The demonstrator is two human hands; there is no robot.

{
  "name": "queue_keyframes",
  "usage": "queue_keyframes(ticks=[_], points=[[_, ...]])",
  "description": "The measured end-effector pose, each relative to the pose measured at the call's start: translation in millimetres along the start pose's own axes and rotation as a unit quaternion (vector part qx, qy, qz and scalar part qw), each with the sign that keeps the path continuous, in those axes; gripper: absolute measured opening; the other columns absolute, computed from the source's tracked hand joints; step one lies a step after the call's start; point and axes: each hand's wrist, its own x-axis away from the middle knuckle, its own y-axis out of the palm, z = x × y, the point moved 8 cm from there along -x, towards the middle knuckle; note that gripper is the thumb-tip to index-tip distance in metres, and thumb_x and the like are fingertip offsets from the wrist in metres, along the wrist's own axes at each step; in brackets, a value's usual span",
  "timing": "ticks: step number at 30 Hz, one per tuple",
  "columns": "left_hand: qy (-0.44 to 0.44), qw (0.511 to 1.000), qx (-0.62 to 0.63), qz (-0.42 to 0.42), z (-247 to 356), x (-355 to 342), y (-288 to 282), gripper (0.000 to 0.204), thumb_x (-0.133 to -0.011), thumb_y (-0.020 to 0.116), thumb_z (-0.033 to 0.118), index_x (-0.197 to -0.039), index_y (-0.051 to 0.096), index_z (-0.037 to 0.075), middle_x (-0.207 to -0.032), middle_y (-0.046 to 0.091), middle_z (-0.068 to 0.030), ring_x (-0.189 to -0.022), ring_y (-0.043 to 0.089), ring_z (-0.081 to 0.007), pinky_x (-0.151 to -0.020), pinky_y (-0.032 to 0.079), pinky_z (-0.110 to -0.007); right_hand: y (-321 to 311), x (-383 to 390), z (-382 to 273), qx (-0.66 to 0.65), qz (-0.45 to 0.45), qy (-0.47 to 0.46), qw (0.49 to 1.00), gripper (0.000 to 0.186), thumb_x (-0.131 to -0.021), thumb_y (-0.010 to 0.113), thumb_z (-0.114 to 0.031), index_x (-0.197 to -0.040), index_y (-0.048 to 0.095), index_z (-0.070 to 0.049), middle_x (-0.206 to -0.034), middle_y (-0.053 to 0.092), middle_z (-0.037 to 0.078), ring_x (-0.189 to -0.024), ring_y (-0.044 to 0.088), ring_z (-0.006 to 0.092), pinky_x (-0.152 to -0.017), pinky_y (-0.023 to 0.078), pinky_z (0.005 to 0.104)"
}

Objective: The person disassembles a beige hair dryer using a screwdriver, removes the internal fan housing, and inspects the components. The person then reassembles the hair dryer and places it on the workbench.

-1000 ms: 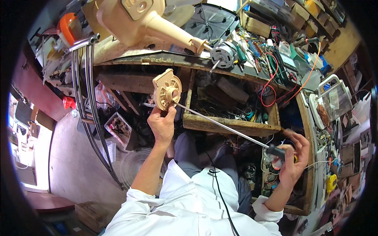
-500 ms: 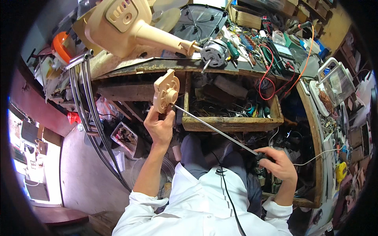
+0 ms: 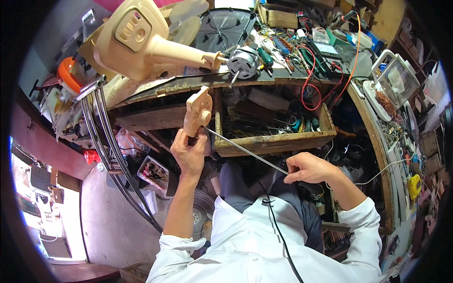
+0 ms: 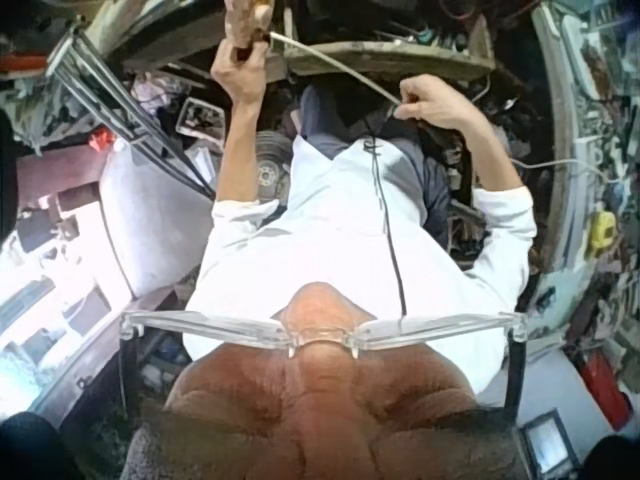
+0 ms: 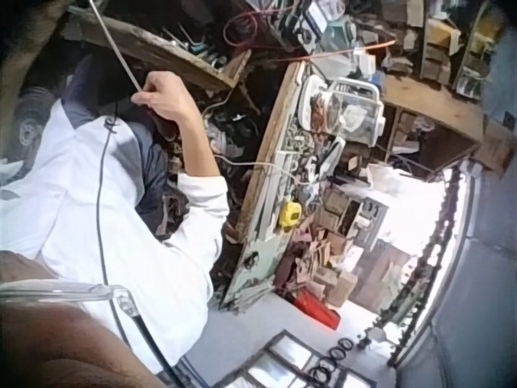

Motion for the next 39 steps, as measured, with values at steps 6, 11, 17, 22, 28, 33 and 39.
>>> queue_keyframes(ticks=[6,11,17,22,28,33,39], points=[[0.001,1.000,-0.009,-0.019,-4,3,-1,0.016,-0.081,0.076,-0.002,-0.095,0.069,-0.002,-0.080,0.060,-0.0028,-0.067,0.054,-0.0097,-0.061,0.045,-0.027,8,-1,-16,-0.106,-0.048,0.031,0.993,0.029,-0.095,0.071,-0.024,-0.110,0.064,0.000,-0.079,0.071,0.010,-0.071,0.068,0.0184,-0.065,0.051,0.0353],[-0.010,0.999,-0.012,-0.048,-9,5,-2,0.018,-0.087,0.072,-0.004,-0.105,0.070,-0.004,-0.094,0.066,0.0004,-0.085,0.060,-0.0069,-0.076,0.049,-0.024,11,-8,-11,-0.050,-0.080,-0.012,0.995,0.031,-0.097,0.066,-0.021,-0.118,0.063,0.001,-0.081,0.073,0.009,-0.075,0.070,0.0175,-0.067,0.053,0.0339],[-0.022,0.999,-0.010,-0.043,-15,7,-2,0.020,-0.088,0.072,-0.004,-0.107,0.071,-0.004,-0.098,0.070,-0.0009,-0.088,0.063,-0.0087,-0.082,0.050,-0.025,10,-2,-18,-0.153,0.000,0.002,0.988,0.025,-0.097,0.069,-0.018,-0.109,0.066,0.004,-0.075,0.071,0.008,-0.066,0.068,0.0166,-0.062,0.052,0.0320],[-0.109,0.986,0.123,0.007,-28,11,1,0.017,-0.089,0.071,0.001,-0.104,0.073,-0.005,-0.096,0.072,-0.0011,-0.086,0.062,-0.0070,-0.080,0.049,-0.024,16,-5,-13,-0.146,-0.009,-0.005,0.989,0.019,-0.099,0.065,-0.014,-0.109,0.067,0.002,-0.076,0.072,0.009,-0.058,0.063,0.0127,-0.056,0.051,0.0294],[-0.156,0.981,0.114,0.010,-46,15,0,0.023,-0.093,0.070,0.009,-0.111,0.073,-0.005,-0.099,0.074,-0.0037,-0.090,0.065,-0.0101,-0.086,0.050,-0.027,14,-5,-12,-0.153,0.016,0.001,0.988,0.017,-0.097,0.066,-0.012,-0.105,0.069,0.002,-0.074,0.072,0.009,-0.055,0.062,0.0124,-0.054,0.051,0.0293],[-0.238,0.952,0.191,0.028,-69,20,0,0.015,-0.096,0.072,0.014,-0.102,0.070,0.000,-0.082,0.068,-0.0016,-0.067,0.058,-0.0067,-0.060,0.046,-0.023,15,-6,-9,-0.156,0.017,-0.003,0.988,0.018,-0.097,0.067,-0.012,-0.107,0.068,0.002,-0.075,0.073,0.008,-0.055,0.062,0.0123,-0.053,0.051,0.0291],[-0.449,0.777,0.432,0.090,-85,38,14,0.025,-0.102,0.065,0.032,-0.104,0.063,0.007,-0.080,0.067,-0.0034,-0.060,0.059,-0.0125,-0.048,0.043,-0.026,22,-4,-19,-0.129,-0.007,-0.008,0.992,0.018,-0.098,0.066,-0.014,-0.107,0.068,0.001,-0.076,0.073,0.009,-0.062,0.065,0.0160,-0.059,0.053,0.0321]])
